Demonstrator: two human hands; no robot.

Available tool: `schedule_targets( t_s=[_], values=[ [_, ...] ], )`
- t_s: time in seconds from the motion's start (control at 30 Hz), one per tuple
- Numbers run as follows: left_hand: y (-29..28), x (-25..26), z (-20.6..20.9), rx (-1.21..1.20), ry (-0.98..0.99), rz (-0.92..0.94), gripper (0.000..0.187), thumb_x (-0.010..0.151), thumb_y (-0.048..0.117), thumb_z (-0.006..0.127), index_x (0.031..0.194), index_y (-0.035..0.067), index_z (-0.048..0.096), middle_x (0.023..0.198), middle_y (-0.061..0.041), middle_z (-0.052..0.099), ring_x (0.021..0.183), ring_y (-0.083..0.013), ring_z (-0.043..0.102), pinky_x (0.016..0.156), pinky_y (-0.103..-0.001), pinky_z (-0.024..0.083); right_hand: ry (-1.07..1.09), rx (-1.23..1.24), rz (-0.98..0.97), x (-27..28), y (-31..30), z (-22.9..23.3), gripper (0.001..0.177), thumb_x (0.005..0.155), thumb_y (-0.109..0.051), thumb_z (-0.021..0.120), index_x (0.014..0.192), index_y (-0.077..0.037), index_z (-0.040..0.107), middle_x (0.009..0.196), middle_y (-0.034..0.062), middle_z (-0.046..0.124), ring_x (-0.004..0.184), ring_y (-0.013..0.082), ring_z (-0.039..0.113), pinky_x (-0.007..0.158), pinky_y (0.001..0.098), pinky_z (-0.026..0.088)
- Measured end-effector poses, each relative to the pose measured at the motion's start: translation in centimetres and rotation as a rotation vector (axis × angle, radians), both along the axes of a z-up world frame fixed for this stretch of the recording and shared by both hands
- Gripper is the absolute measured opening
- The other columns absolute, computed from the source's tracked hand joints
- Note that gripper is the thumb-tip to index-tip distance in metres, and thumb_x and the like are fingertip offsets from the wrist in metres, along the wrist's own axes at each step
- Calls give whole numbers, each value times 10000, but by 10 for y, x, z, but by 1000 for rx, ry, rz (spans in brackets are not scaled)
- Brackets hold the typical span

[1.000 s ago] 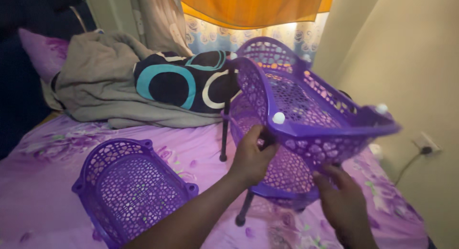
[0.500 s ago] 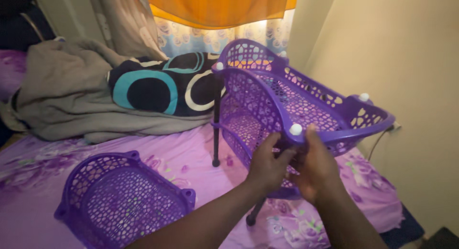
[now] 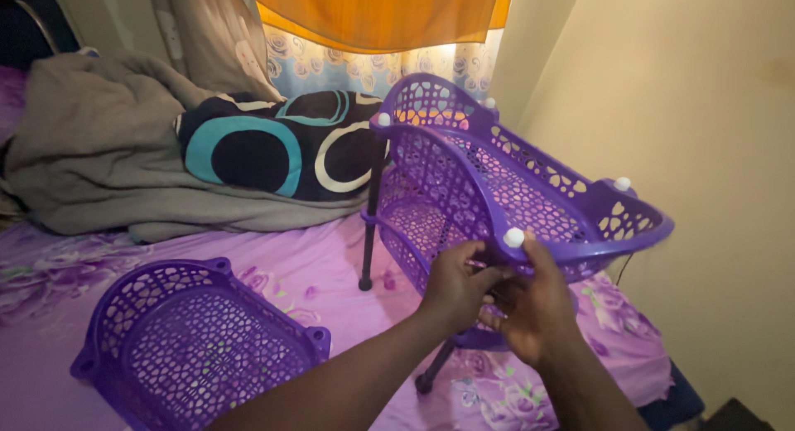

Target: The person assembles a purple plastic basket by inserting metal rods into the basket's base and attaching a second basket layer on top. The person repeatedly adjusts the rods and layers to secure the structure.

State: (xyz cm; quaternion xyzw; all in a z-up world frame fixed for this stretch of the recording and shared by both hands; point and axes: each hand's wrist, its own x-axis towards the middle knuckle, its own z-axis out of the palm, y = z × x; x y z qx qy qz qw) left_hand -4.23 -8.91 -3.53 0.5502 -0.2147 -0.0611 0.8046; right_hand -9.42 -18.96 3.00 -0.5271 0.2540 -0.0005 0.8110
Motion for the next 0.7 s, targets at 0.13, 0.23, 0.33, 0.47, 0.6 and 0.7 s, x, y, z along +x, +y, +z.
schedule_targets(
  t_s=[0.13,0.23,0.33,0.47,0.6,0.7],
  values=[
    [3,-2,-11,-11,52,-14,183,898,50,739,1063,12,670,864,-78,705,703,-134,666,568,-276,531,-68,70,84,-1,-3,-13,586,917,-615,494,1133,-108,693,1054,124,723,942,257,631,799,424,457],
    [5,2,-15,38,42,13,191,893,71,742,1062,27,664,868,-69,704,708,-119,673,567,-260,531,-102,88,108,7,-6,-20,557,946,-591,497,1145,-107,690,1055,123,718,959,251,646,794,405,457],
    [5,4,-15,-49,-54,7,202,905,67,745,1092,25,679,920,-53,718,791,-89,688,650,-231,557,-136,111,138,9,-9,-25,530,962,-572,493,1157,-116,681,1063,122,723,946,250,634,763,402,448],
    [10,-2,-14,-5,-32,34,219,881,44,759,1080,13,673,909,-69,689,748,-124,653,581,-250,549,-153,121,168,2,-8,-28,489,950,-551,491,1171,-156,676,1078,112,726,946,258,625,782,430,461],
    [9,-8,-6,-45,213,-82,225,860,51,741,1067,18,660,871,-85,672,682,-179,648,500,-295,580,-112,111,91,-3,-9,-23,437,930,-520,499,1149,-177,658,1107,97,706,1018,254,654,840,485,481],
    [13,-5,-7,-59,147,-131,231,849,55,749,1057,18,655,923,-94,702,765,-168,698,557,-309,623,-64,68,36,-7,-7,-21,457,915,-540,535,1141,-167,670,1068,68,725,1017,229,643,850,480,466]
  ],
)
